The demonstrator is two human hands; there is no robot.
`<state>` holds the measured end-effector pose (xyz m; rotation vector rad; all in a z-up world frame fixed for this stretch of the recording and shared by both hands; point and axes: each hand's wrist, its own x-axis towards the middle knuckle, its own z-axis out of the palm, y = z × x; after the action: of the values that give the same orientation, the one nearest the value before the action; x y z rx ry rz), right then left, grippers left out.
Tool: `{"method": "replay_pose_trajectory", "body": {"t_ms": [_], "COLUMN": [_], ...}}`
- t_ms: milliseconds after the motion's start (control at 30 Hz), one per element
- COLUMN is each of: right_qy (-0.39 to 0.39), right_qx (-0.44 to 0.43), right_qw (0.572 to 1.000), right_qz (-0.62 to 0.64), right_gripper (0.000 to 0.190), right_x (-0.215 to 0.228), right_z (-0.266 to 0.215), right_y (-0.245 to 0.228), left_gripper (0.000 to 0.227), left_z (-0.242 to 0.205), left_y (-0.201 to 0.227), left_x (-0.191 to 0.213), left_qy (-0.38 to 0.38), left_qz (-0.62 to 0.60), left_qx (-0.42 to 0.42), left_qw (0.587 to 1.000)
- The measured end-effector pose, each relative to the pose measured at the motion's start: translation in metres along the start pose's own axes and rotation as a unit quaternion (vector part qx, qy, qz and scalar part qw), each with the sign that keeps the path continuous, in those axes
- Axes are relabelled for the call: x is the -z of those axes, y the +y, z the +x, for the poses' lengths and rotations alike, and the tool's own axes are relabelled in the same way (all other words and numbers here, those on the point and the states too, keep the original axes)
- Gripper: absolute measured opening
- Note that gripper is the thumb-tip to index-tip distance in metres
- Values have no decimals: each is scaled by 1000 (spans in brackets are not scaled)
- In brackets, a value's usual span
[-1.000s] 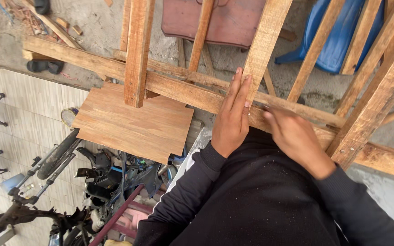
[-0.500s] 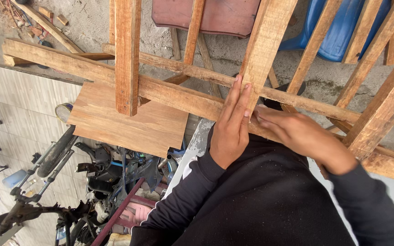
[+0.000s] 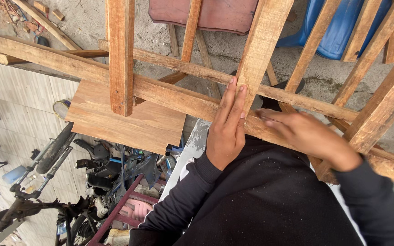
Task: The person sands the surface and edges of a wooden frame assembly using a small piece of sandpaper held by hand.
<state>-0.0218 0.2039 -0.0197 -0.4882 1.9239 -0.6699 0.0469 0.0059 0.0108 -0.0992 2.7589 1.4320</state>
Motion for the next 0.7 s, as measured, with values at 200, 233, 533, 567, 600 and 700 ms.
{"method": "replay_pose_trajectory", "body": {"t_ms": [200,233,533,567,600,700], "right_qy": [-17,-17,-34,10,55,-6], "right_qx": [111,149,-16,30,73,-48], "right_qw": [990,986,999,1000,996,997], "right_qz": [90,75,11,-4,-19,-56], "right_gripper": [48,51,52,52,52,51], "right_x": [1,6,-1,4,11,14], "right_z": [15,9,0,-12,-29,-44], "right_y": [12,18,-23,-18,-8,2], "left_gripper": [51,51,50,51,52,52], "left_z": [2,3,1,2,1,1], "left_y": [2,3,-2,-2,-1,-1], "left_x": [-1,-1,-4,-4,-5,-3], "left_qy": [3,2,9,8,5,2], "left_qz": [1,-1,13,19,24,12], "left_qx": [2,3,6,5,3,5], "left_qw": [1000,1000,1000,1000,1000,1000]}}
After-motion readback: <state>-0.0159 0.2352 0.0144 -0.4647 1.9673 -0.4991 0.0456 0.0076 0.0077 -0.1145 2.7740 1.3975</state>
